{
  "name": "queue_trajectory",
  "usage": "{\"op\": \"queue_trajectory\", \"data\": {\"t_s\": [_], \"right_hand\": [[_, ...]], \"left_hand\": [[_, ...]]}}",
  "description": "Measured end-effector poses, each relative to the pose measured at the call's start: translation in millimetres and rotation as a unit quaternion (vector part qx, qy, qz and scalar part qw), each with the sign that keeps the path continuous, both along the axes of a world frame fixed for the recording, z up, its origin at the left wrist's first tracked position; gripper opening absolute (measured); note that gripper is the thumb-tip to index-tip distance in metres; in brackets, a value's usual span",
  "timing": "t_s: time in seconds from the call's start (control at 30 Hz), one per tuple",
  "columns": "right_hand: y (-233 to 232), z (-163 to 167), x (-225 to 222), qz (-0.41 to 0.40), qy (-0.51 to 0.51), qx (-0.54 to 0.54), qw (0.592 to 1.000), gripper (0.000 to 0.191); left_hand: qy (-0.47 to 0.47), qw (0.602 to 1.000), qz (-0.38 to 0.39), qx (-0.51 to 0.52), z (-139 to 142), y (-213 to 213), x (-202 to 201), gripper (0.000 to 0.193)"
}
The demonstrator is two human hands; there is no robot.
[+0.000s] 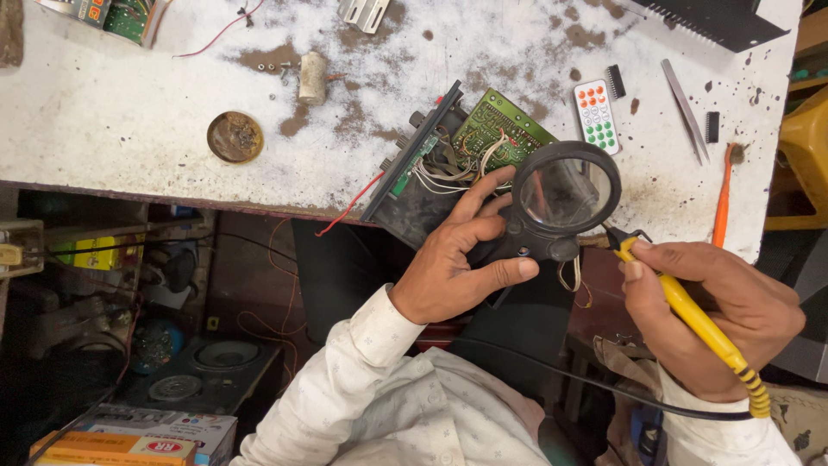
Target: The person uses a magnifying glass and a soldering iron to inspect and solder components on a circuit board. They also handle a small blue cylindrical component and a remote control while working at a cluttered workbench.
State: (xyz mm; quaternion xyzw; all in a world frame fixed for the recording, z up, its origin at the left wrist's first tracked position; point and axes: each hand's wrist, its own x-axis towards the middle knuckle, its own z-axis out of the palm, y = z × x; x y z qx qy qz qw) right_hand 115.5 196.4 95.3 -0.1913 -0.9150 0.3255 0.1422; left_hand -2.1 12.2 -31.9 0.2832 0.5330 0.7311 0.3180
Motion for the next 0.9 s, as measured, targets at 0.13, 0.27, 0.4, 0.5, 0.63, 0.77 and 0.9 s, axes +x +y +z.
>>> {"op": "queue_trajectory", "data": {"t_s": [0.13,0.27,0.4,0.5,0.63,0.77,0.9], "right_hand": [[1.1,0.2,-0.5,0.008,0.002,0.008,1.000,0.010],[1.6,-1.1,0.3,-0.001,0.001,0.003,1.000,0.011],[2.0,-0.8,2.2,0.000,0.001,0.008,1.000,0.010],[1.8,-0.3,3.3,-0.006,0.003,-0.003,1.000,0.010],[1.5,-1.1,3.7,-0.009,0.001,0.010,1.000,0.011],[1.0,-1.8,3.9,-0.013,0.001,0.004,1.000,0.010],[0.9,-1.5,3.3,-0.006,0.007,0.007,1.000,0.010]], "left_hand": [[-0.002,1.000,0.000,0.001,-0.1,0.7,0.0,0.033],[-0.001,1.000,-0.001,-0.001,-1.1,1.9,0.9,0.034],[-0.001,1.000,0.000,-0.005,-1.2,2.9,1.0,0.032],[-0.004,1.000,-0.001,-0.005,-0.6,1.3,0.4,0.032],[-0.006,1.000,-0.001,-0.002,-0.5,1.9,1.4,0.034],[-0.007,1.000,0.000,0.001,-0.9,3.0,3.2,0.033],[-0.005,1.000,-0.001,-0.003,-1.8,1.8,1.6,0.034]]}}
